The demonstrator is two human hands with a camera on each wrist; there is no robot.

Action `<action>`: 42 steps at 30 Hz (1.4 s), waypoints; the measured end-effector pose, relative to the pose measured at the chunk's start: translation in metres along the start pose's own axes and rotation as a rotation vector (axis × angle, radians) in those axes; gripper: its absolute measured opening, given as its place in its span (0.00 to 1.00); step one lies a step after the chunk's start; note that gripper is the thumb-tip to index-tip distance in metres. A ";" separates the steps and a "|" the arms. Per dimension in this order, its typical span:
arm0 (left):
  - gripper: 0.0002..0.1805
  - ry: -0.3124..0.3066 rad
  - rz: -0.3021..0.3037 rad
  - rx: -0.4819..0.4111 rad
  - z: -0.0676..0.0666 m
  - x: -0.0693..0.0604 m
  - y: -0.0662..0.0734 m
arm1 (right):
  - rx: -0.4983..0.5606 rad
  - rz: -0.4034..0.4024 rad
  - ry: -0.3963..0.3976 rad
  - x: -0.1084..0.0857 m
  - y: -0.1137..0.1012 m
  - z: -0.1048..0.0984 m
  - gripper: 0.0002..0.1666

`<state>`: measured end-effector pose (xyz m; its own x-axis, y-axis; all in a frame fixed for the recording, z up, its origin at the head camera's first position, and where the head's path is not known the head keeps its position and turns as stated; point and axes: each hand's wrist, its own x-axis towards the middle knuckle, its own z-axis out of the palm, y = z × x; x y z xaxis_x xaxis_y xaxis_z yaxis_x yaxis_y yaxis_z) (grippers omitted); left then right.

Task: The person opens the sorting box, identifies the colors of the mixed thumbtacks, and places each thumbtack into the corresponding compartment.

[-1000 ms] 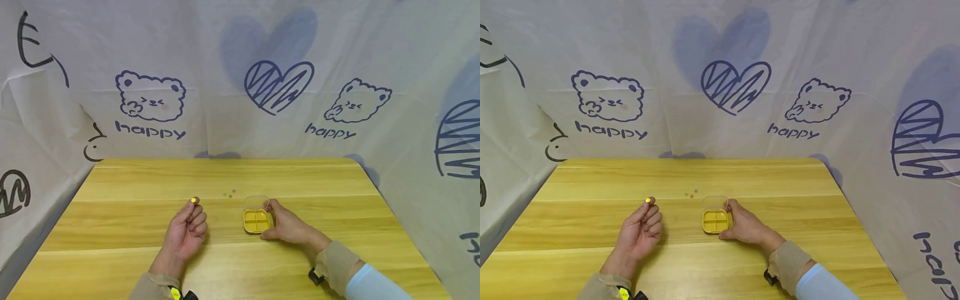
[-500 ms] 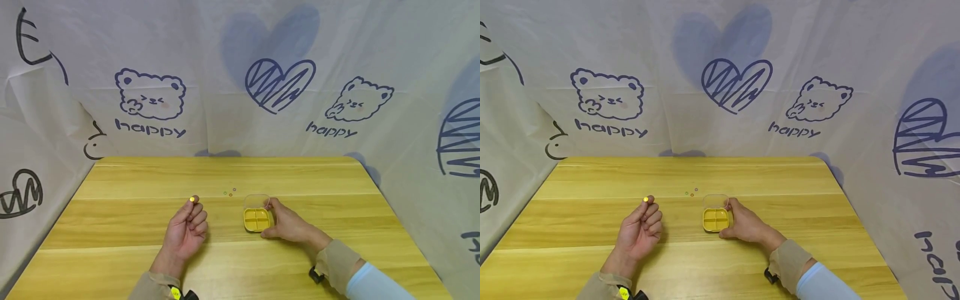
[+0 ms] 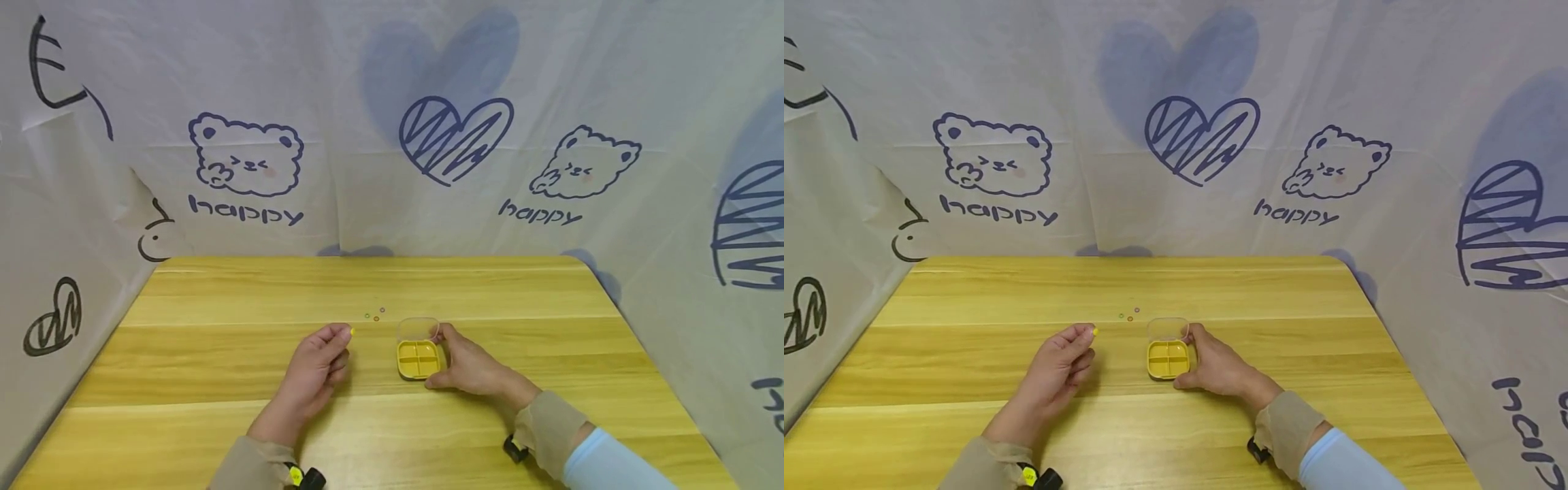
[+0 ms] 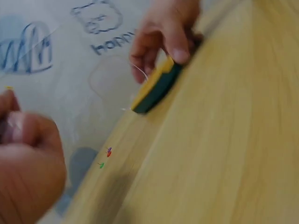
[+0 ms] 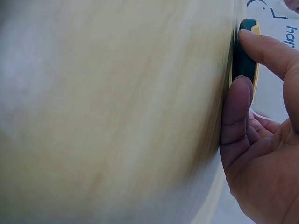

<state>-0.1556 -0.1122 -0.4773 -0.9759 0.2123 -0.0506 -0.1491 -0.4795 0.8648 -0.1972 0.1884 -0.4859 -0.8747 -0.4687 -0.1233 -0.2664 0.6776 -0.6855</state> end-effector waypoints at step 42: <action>0.10 -0.225 0.488 1.895 0.060 0.053 -0.028 | 0.006 -0.013 -0.014 -0.001 -0.001 -0.001 0.48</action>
<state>-0.1932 -0.0364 -0.4741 -0.8168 0.5255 0.2381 0.5620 0.8180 0.1227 -0.1967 0.1889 -0.4842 -0.8655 -0.4851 -0.1246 -0.2748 0.6680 -0.6916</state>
